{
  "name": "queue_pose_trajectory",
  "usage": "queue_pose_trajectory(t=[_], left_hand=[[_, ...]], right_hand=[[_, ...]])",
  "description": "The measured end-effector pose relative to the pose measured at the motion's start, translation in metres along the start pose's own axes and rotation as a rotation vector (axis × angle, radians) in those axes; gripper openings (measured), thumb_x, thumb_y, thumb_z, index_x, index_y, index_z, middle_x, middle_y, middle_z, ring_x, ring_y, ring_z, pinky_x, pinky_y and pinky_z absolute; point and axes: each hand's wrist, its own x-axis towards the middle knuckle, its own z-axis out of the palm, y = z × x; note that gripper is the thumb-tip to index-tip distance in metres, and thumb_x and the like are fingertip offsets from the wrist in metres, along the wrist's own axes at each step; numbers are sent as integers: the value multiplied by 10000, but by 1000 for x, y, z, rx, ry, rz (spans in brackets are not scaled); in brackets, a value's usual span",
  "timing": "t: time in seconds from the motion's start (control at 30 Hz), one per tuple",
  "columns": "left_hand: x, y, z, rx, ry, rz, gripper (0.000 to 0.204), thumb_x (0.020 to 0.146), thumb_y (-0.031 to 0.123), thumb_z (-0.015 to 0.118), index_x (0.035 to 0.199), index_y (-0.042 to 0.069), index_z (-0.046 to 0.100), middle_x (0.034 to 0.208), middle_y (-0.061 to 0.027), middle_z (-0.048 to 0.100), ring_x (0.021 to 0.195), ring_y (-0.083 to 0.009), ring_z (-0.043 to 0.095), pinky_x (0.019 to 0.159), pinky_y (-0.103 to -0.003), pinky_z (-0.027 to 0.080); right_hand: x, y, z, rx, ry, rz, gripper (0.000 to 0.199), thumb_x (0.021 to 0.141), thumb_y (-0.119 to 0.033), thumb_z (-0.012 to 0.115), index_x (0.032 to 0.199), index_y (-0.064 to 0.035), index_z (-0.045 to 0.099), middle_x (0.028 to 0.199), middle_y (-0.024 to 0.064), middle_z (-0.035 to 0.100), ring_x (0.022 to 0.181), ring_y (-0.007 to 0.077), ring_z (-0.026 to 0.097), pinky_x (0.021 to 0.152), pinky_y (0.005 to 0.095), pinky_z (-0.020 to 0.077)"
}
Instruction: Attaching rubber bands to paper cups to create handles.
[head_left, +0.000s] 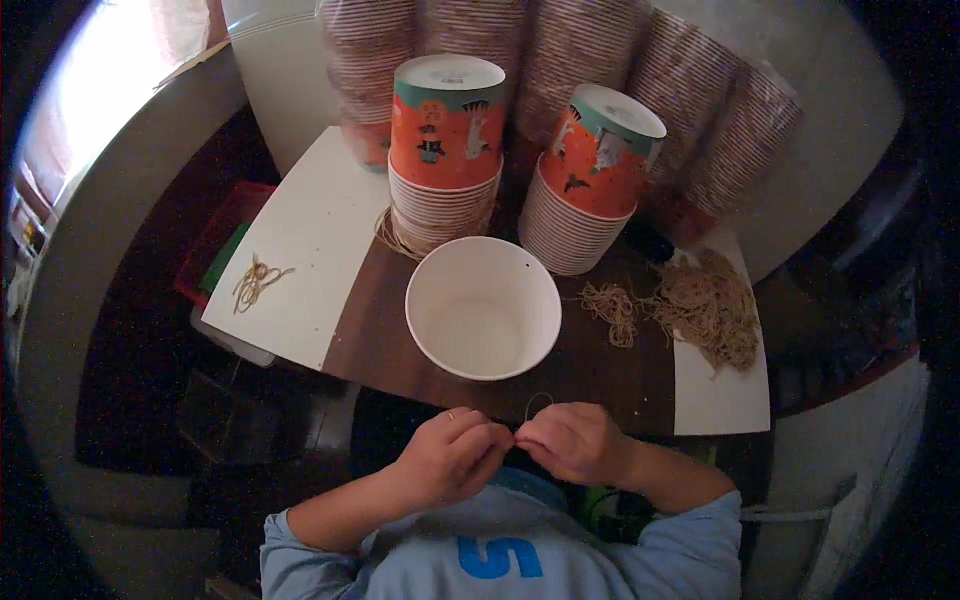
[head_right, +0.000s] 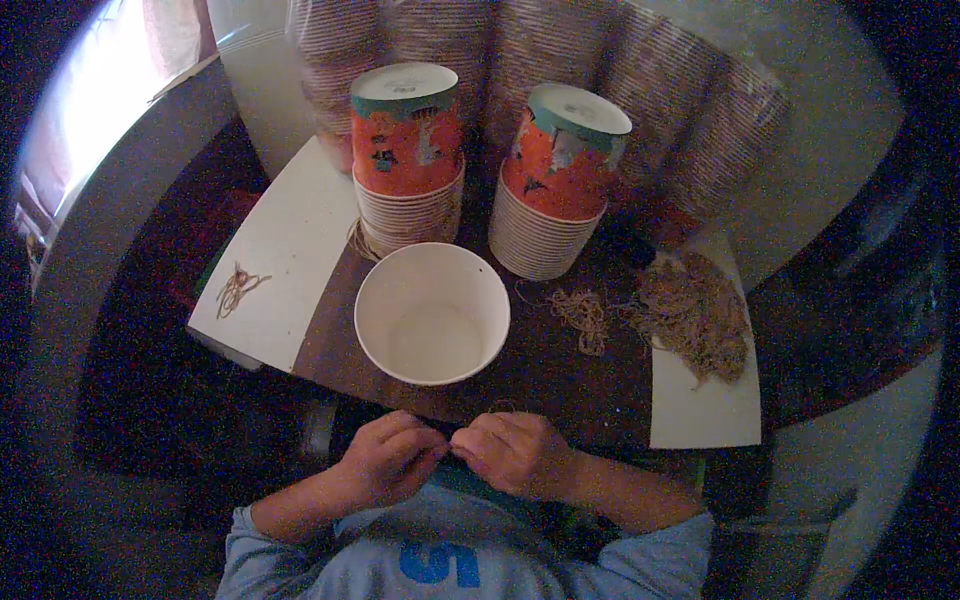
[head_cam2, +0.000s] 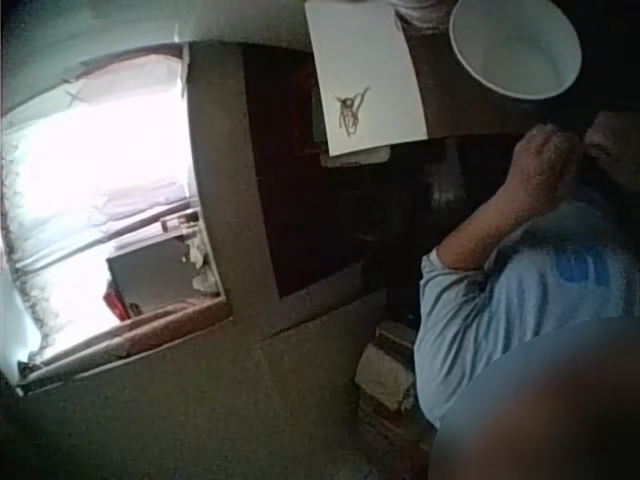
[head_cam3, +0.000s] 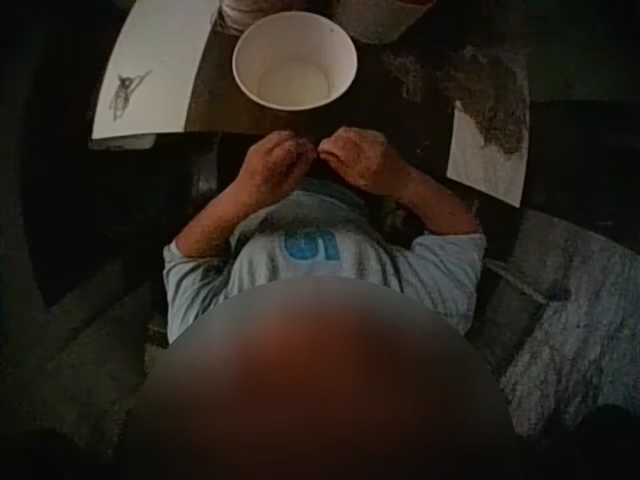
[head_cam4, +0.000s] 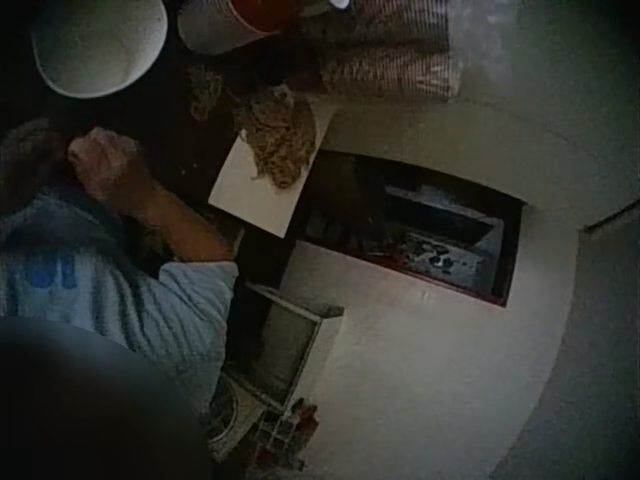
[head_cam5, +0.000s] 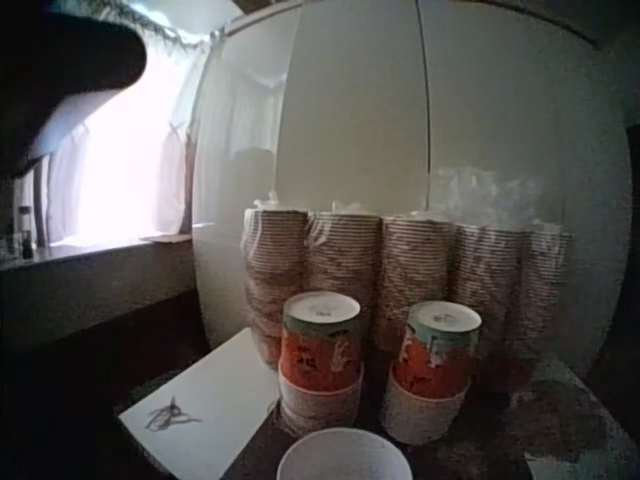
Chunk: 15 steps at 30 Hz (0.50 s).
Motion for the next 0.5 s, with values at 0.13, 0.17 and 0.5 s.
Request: queue_pose_trajectory(t=[0.13,0.17,0.5], left_hand=[[7,4,-4,73,14,59,189,673,20,679,826,41,571,737,-91,563,625,-252,562,528,-346,458],[7,4,-5,84,-5,65,185,678,16,665,835,31,570,756,-86,565,636,-243,557,558,-336,455],[31,9,-19,139,-156,142,171,682,53,653,829,42,566,787,-83,566,675,-237,551,600,-338,458]], right_hand=[[3,-1,-3,-19,17,-25,153,729,-79,667,837,-52,563,747,78,569,620,225,588,523,315,503],[3,-1,-5,-21,18,-23,153,729,-79,667,837,-52,563,747,78,569,620,225,588,523,315,503],[6,-3,-17,20,37,55,210,691,-75,689,866,-53,574,744,88,564,644,241,584,546,334,501]])
